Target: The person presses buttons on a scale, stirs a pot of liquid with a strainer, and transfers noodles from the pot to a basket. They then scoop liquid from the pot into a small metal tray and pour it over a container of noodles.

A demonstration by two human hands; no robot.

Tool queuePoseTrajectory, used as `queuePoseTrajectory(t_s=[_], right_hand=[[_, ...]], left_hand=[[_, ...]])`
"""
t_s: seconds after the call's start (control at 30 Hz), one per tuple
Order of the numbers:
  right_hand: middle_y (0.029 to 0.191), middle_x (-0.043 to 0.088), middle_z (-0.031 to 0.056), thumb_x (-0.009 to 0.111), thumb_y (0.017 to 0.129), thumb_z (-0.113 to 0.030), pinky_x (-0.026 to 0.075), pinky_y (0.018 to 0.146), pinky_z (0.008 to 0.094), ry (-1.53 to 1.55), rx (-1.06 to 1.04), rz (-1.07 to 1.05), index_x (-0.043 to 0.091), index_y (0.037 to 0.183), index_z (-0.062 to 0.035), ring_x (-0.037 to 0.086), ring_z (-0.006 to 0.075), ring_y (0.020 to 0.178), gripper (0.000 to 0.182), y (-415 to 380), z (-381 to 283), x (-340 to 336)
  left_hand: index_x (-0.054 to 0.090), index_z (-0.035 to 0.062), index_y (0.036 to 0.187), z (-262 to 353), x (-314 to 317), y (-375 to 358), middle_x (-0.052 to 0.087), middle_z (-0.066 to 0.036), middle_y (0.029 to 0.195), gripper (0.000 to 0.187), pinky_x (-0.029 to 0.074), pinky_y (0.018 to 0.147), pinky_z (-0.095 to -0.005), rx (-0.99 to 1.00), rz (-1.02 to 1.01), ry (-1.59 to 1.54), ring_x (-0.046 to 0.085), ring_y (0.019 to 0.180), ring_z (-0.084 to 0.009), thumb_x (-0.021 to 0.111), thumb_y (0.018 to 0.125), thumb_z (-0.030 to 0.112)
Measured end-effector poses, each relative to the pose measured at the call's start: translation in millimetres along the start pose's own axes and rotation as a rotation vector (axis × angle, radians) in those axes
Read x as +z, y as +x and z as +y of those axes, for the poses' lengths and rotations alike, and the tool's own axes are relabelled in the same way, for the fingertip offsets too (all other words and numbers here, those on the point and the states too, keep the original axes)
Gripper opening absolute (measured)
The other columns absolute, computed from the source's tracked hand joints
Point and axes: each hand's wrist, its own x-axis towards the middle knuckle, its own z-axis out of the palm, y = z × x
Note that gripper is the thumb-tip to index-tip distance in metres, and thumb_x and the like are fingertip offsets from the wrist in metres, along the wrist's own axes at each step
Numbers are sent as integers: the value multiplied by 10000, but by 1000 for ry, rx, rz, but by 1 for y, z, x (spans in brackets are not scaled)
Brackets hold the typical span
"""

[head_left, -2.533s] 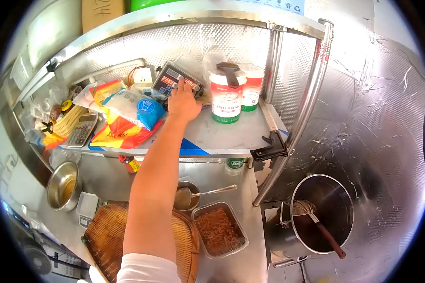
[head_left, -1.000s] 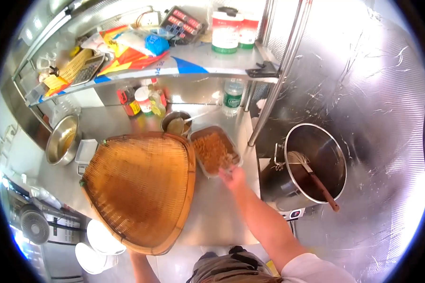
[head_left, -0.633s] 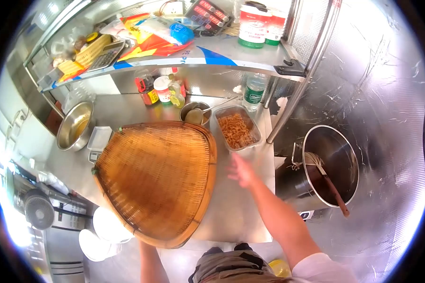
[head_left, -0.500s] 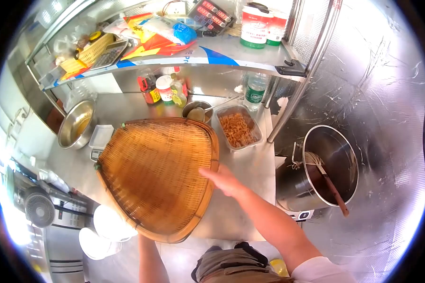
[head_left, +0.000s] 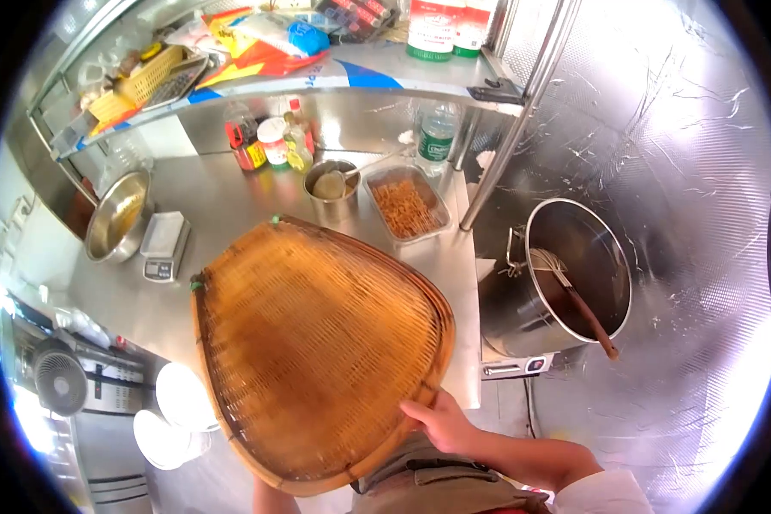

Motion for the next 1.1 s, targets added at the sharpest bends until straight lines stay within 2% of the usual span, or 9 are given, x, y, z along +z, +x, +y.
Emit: queuePoseTrajectory(t_s=[0.07, 0.2, 0.33, 0.37, 0.5, 0.67, 0.87, 1.03, 1.1], right_hand=[[1252, 560, 167, 528, 960, -356, 439, 989, 426, 118, 225, -71, 392, 1352, 8, 562, 261, 1135, 552, -42, -9, -38], [1378, 431, 194, 454, 952, -509, 393, 1010, 551, 302, 117, 142, 306, 1412, -20, 472, 328, 1236, 688, -63, -31, -128], [1276, 500, 167, 647, 880, -345, 432, 945, 446, -88, 112, 31, 353, 1375, 11, 520, 261, 1132, 677, -51, -55, -153], [1114, 591, 126, 723, 805, -187, 462, 846, 340, -96, 20, -67, 458, 1271, 40, 575, 204, 992, 581, -46, -51, -155], [897, 624, 79, 636, 707, 49, 489, 726, 318, -274, -129, 41, 545, 1137, 53, 603, 182, 792, 440, -40, -74, -186], [818, 635, 87, 653, 708, -42, 492, 639, 315, -600, -302, -74, 617, 953, 42, 603, 166, 707, 261, 44, -156, -224], [948, 668, 177, 691, 781, -237, 485, 794, 344, -687, -631, 126, 602, 1049, 70, 643, 255, 886, 417, 114, -182, -217], [1193, 596, 222, 680, 826, -264, 438, 957, 367, -885, -669, 199, 435, 1296, 46, 576, 313, 1126, 613, 85, -156, -238], [1184, 603, 223, 681, 834, -263, 470, 908, 334, -779, -530, 164, 449, 1294, 45, 606, 287, 1084, 600, 68, -148, -259]], left_hand=[[412, 88, 1370, -14, -5, -28, 497, -121, 1331, 476, 448, 1002, -433, -22, 24, 1, 495, 1193, -308, 404, 971, 347], [409, 88, 1372, -27, 5, -59, 496, -120, 1333, 476, 446, 1005, -434, -7, 45, 1, 493, 1195, -308, 404, 972, 346], [406, 88, 1374, -40, 116, -39, 494, -119, 1334, 476, 443, 1008, -435, 66, 47, 11, 491, 1197, -309, 404, 972, 344], [405, 88, 1374, -40, 145, -38, 494, -119, 1335, 476, 443, 1009, -435, 86, 56, 22, 490, 1198, -309, 404, 973, 344], [402, 88, 1376, -70, 176, -82, 493, -118, 1337, 477, 440, 1012, -436, 133, 74, 65, 488, 1200, -309, 404, 973, 343], [399, 89, 1379, -120, 257, -106, 491, -117, 1339, 477, 437, 1016, -437, 174, 106, 100, 486, 1202, -310, 404, 974, 341], [394, 89, 1381, -154, 311, -99, 489, -116, 1341, 477, 434, 1020, -438, 168, 62, 123, 483, 1205, -311, 404, 975, 339], [356, 54, 1397, -198, 290, -84, 453, -114, 1375, 478, 402, 1035, -405, 146, 93, 309, 446, 1246, -264, 455, 976, 258], [342, 51, 1403, -219, 278, -79, 432, -111, 1394, 481, 387, 1043, -401, 113, 99, 298, 429, 1263, -257, 436, 983, 265]])
